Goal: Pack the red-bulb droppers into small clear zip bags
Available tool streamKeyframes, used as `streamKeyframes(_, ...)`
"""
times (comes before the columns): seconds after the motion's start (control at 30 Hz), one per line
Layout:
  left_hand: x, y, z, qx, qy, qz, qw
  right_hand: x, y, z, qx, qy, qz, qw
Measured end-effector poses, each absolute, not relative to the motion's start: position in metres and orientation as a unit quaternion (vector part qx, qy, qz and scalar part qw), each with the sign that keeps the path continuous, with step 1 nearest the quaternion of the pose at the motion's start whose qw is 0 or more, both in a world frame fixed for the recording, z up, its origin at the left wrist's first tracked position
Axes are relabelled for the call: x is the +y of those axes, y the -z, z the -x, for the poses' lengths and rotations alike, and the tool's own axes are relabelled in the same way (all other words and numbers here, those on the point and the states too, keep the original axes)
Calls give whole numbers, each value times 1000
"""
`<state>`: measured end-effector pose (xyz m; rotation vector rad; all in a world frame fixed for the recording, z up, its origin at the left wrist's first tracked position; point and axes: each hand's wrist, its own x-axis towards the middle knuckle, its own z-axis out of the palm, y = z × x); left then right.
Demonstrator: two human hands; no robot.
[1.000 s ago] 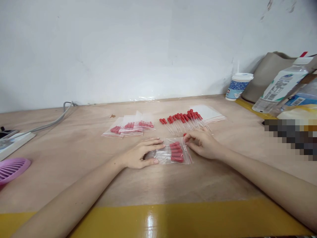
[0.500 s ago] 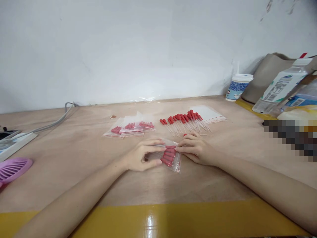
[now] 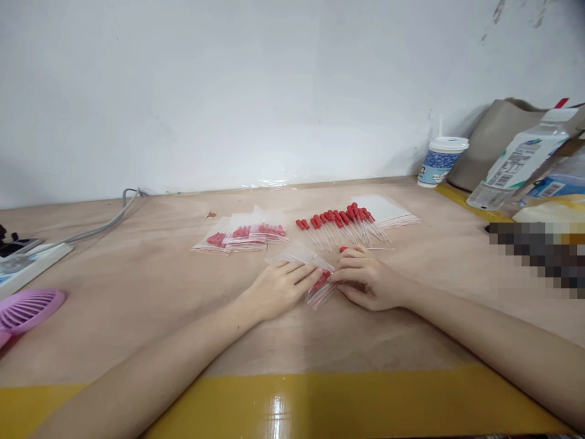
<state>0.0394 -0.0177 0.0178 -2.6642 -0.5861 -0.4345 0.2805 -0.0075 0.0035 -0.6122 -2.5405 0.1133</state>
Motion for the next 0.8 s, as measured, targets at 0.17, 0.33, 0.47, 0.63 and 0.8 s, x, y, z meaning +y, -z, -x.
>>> streamKeyframes(0.17, -3, -13, -44, -216, 168, 954, 122, -9, -5, -280, -937, -80, 211, 266)
streamKeyframes(0.33, -3, -13, -35, -168, 190, 960, 114, -7, -13, -292, -929, -67, 227, 285)
streamKeyframes(0.47, -9, -30, -26, -135, 282, 945, 97, 3, -20, -313, -888, -31, 323, 327)
streamKeyframes(0.63, 34, -57, -10, -183, 327, 923, 91, 21, -22, -337, -845, -28, 449, 288)
streamKeyframes(0.8, 103, -57, 9, -306, 221, 918, 121, 41, -16, -357, -734, -21, 604, 310)
